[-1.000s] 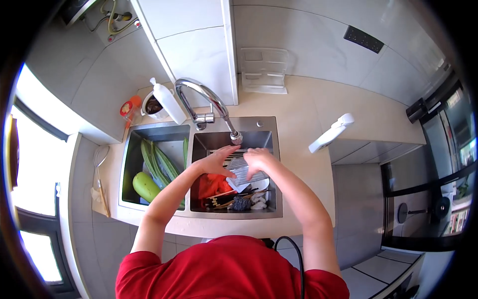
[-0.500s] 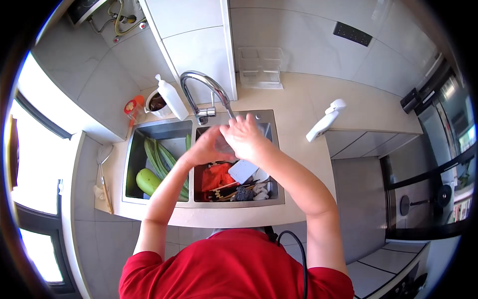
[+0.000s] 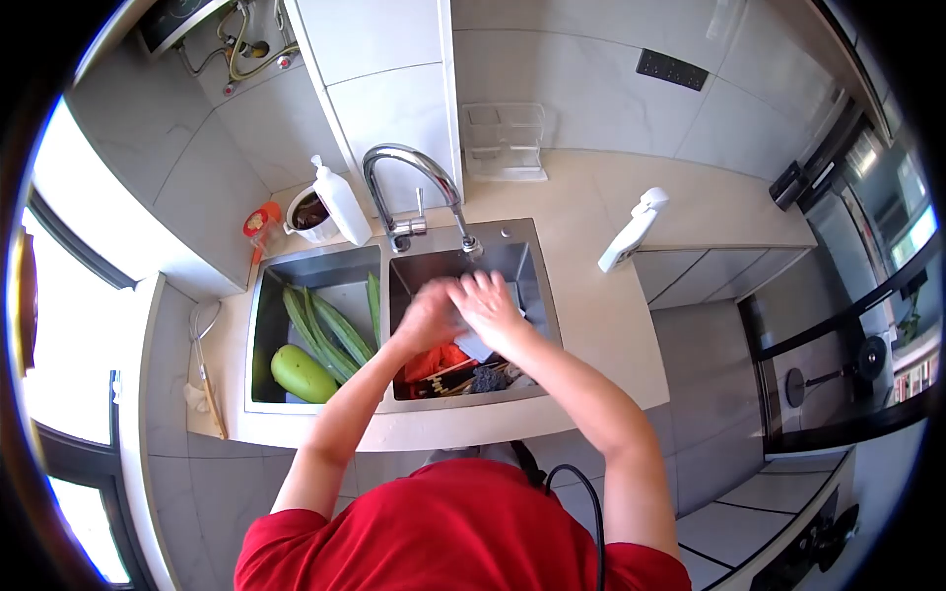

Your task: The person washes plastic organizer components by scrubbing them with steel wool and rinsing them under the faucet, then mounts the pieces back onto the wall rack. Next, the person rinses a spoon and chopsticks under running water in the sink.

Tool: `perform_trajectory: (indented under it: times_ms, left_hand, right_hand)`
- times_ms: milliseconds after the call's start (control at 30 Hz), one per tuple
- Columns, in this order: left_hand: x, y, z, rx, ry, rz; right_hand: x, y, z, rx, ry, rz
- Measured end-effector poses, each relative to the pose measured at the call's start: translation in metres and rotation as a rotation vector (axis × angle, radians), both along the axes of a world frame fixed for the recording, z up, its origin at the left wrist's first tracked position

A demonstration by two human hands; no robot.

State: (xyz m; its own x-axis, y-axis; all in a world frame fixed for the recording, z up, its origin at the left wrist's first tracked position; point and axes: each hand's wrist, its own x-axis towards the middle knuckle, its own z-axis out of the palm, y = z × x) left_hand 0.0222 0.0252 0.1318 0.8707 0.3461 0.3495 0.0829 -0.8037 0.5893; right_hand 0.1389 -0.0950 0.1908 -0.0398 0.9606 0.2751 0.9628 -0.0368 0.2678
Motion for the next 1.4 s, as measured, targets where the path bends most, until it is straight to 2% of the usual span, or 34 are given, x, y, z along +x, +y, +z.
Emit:
perform_trajectory:
  times_ms: [33, 67, 100, 133, 200, 233, 267, 333, 367, 400, 467, 500, 533, 600, 633, 667, 733, 767, 800, 867, 933, 1000, 1033, 1067, 1133, 1167, 1200, 1267, 1333, 1400]
  left_hand:
    - [-0.007, -0.006, -0.022, -0.136, 0.124, -0.087]
    - [-0.011, -0.012, -0.032, -0.266, 0.243, -0.173]
    - [-0.012, -0.014, -0.021, -0.184, 0.165, -0.108]
    - [-0.011, -0.009, -0.001, -0.169, -0.022, -0.121]
    - [-0.016, -0.003, 0.045, 0.096, -0.107, 0.021]
    - [-0.016, -0.003, 0.045, 0.165, -0.141, 0.073]
    - [-0.016, -0.005, 0.034, 0.164, -0.142, 0.078]
    - [-0.016, -0.013, -0.005, -0.252, 0.261, -0.143]
    - [-0.013, -0.016, -0.016, -0.214, 0.363, -0.106]
    - [-0.011, -0.013, -0.012, -0.21, 0.359, -0.111]
    - [-0.016, -0.007, 0.009, 0.013, -0.099, 0.007]
    - [-0.022, -0.008, 0.039, 0.116, -0.195, 0.067]
    - [-0.028, -0.006, 0.054, 0.118, -0.24, 0.14]
    - [-0.038, -0.005, 0.058, -0.022, -0.268, 0.243]
    - [-0.041, -0.006, 0.052, -0.207, -0.257, 0.221]
    - [-0.042, -0.011, 0.045, -0.207, -0.259, 0.218]
    - [-0.042, -0.018, 0.031, -1.103, -0.173, 0.033]
    - [-0.036, -0.015, 0.023, -1.144, -0.172, -0.162]
    - [-0.033, -0.02, 0.03, -1.143, -0.174, -0.158]
    - [-0.028, -0.036, 0.056, -1.499, -0.178, -0.11]
    - [-0.024, -0.042, 0.062, -1.505, -0.119, -0.029]
    - [-0.026, -0.054, 0.068, -1.618, 0.028, 0.082]
    - [-0.026, -0.062, 0.074, -1.568, 0.005, 0.09]
    - [-0.02, -0.065, 0.065, -1.569, 0.006, 0.095]
    - [-0.003, -0.068, 0.015, -1.448, -0.04, 0.213]
    - [0.003, -0.061, -0.034, -1.793, 0.138, 0.256]
    - [0.01, -0.07, -0.034, -1.878, 0.189, 0.335]
    - [0.015, -0.07, -0.029, -1.693, 0.063, 0.25]
    - [0.022, -0.066, -0.001, -1.629, -0.113, 0.076]
    - [0.034, -0.06, 0.028, -1.612, -0.148, 0.017]
  right_hand:
    - [0.0, -0.01, -0.016, -0.325, 0.096, -0.027]
    - [-0.009, -0.008, -0.014, -0.533, 0.093, -0.084]
    - [-0.01, -0.006, 0.0, -0.407, 0.101, -0.083]
    - [-0.015, -0.009, 0.012, -0.292, 0.117, -0.082]
    - [-0.018, -0.012, 0.027, 0.117, 0.091, -0.019]
    - [-0.02, -0.01, 0.027, 0.207, -0.029, 0.003]
    - [-0.017, -0.01, 0.019, 0.205, -0.03, 0.008]
    - [-0.009, -0.009, -0.013, -0.423, 0.083, -0.087]
    - [-0.012, -0.005, -0.024, -0.496, 0.115, -0.11]
    - [-0.009, -0.006, -0.016, -0.493, 0.111, -0.117]
    - [-0.007, -0.012, 0.01, -0.131, 0.241, -0.116]
    - [-0.003, -0.013, 0.017, -0.118, 0.373, -0.181]
    - [0.004, -0.016, 0.018, -0.113, 0.371, -0.181]
    - [0.017, -0.028, 0.017, 0.014, 1.009, -0.092]
    - [0.018, -0.032, 0.007, 0.096, 1.215, -0.04]
    - [0.019, -0.036, 0.001, 0.098, 1.213, -0.042]
    - [0.011, -0.041, -0.002, 0.139, 2.015, -0.012]
    - [0.007, -0.041, -0.003, 0.184, 2.043, 0.038]
    - [0.005, -0.041, -0.002, 0.18, 2.044, 0.041]
    - [0.0, -0.043, 0.005, 0.106, 2.223, 0.01]
    - [-0.003, -0.052, 0.007, 0.069, 2.198, -0.047]
    - [0.0, -0.063, 0.008, -0.004, 2.108, -0.192]
    - [-0.001, -0.067, 0.011, 0.012, 2.069, -0.149]
    - [0.0, -0.069, 0.003, 0.008, 2.073, -0.149]
    - [0.006, -0.071, -0.03, 0.058, 2.006, -0.221]
    - [0.022, -0.07, -0.047, -0.363, 2.217, -0.557]
    - [0.02, -0.068, -0.047, -0.381, 2.25, -0.598]
    - [0.033, -0.074, -0.037, -0.346, 2.251, -0.37]
    - [0.046, -0.074, -0.016, -0.158, 2.247, -0.246]
    - [0.061, -0.074, 0.008, -0.187, 2.249, -0.192]
